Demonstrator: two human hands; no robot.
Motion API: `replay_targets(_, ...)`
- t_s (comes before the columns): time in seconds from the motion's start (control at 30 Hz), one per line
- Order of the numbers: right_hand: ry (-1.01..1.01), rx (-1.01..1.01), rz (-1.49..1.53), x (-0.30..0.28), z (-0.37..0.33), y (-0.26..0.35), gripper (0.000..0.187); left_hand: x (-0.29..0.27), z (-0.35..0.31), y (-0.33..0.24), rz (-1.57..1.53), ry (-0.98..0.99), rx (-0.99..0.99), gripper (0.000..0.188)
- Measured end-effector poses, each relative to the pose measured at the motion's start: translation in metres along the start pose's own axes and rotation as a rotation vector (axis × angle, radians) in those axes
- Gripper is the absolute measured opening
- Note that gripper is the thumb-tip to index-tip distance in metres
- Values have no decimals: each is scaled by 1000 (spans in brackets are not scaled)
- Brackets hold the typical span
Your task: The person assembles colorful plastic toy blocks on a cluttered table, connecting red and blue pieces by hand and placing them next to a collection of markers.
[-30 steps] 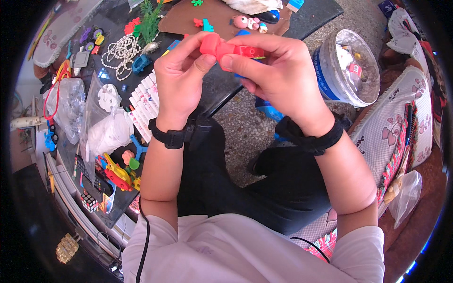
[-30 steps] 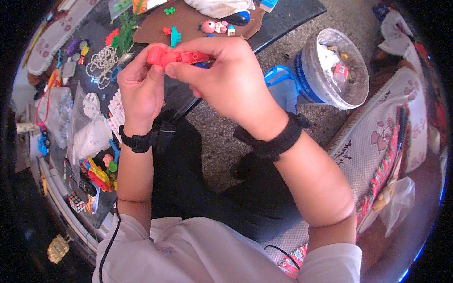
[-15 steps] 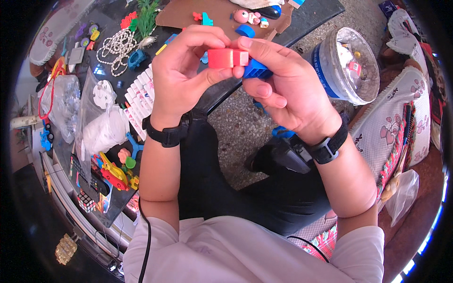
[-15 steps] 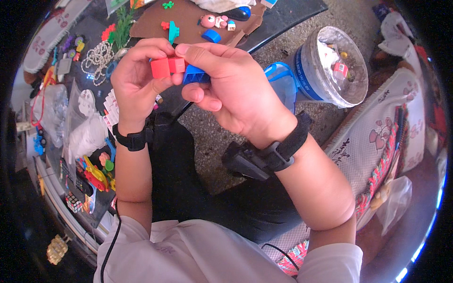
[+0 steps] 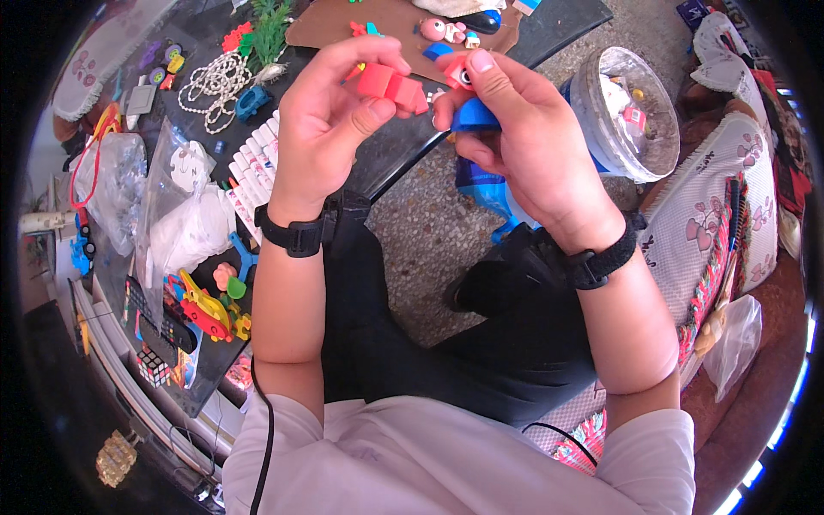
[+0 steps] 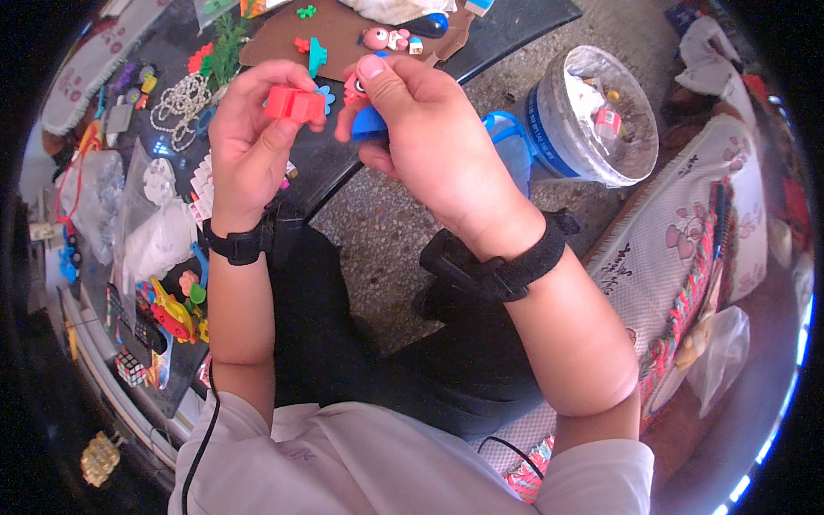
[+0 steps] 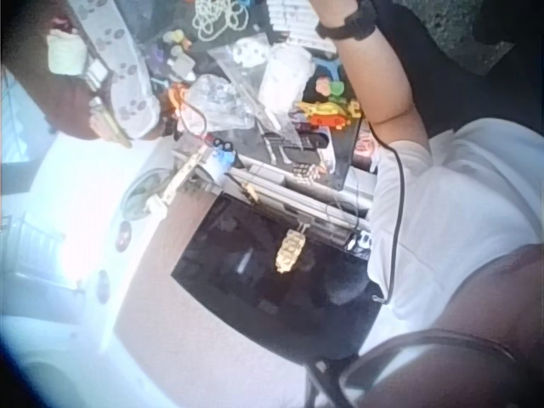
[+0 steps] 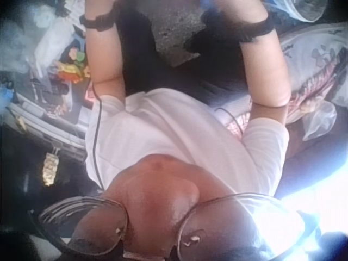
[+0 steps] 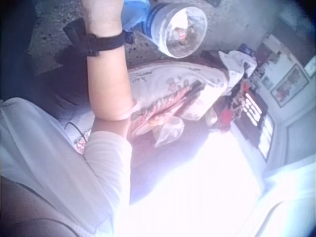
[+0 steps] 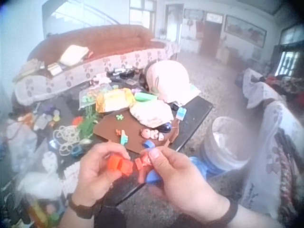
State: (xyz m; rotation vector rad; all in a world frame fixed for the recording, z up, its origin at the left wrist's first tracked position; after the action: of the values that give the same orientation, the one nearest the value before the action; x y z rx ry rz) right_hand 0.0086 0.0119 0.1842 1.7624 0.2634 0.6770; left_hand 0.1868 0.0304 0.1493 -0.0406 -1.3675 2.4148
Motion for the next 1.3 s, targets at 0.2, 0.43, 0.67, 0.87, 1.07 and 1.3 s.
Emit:
replay_targets(0.2, 77, -62, 50, 16, -1, 1, 16, -2, -2, 1, 58, -89, 79, 43)
replay_targets(0.43, 39, -132, -93, 24, 3, 0, 14, -6, -12, 6, -130, -189, -18, 39)
replay_targets(0.67, -89, -151, -312, 24, 5, 1, 23, -4, -16, 4, -204, -185, 46, 46)
replay_targets(0.87, -74, -105, -114, 22, 10, 0, 27, -2, -12, -1, -164, -186, 71, 47)
replay_targets(1.07, -84, -1, -189, 18, 8, 0, 39, -1, -11, -6, -11, -219, 108, 49)
replay_targets(1.3, -188, 106, 42, 22, 7, -26, 48, 10, -12, 1, 56, -218, 180, 44)
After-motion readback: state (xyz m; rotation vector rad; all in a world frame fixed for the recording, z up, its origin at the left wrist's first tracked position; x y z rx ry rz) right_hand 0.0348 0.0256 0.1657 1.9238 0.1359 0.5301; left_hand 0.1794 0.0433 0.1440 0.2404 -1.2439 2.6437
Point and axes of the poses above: each hand's wrist, its own z-axis towards the middle knuckle, its own x-axis out of the palm, y = z × x, the point moved 5 cm from there along z, towards the middle knuckle, and after that the axes turned 7 degrees about y, right-handed, at the moved point
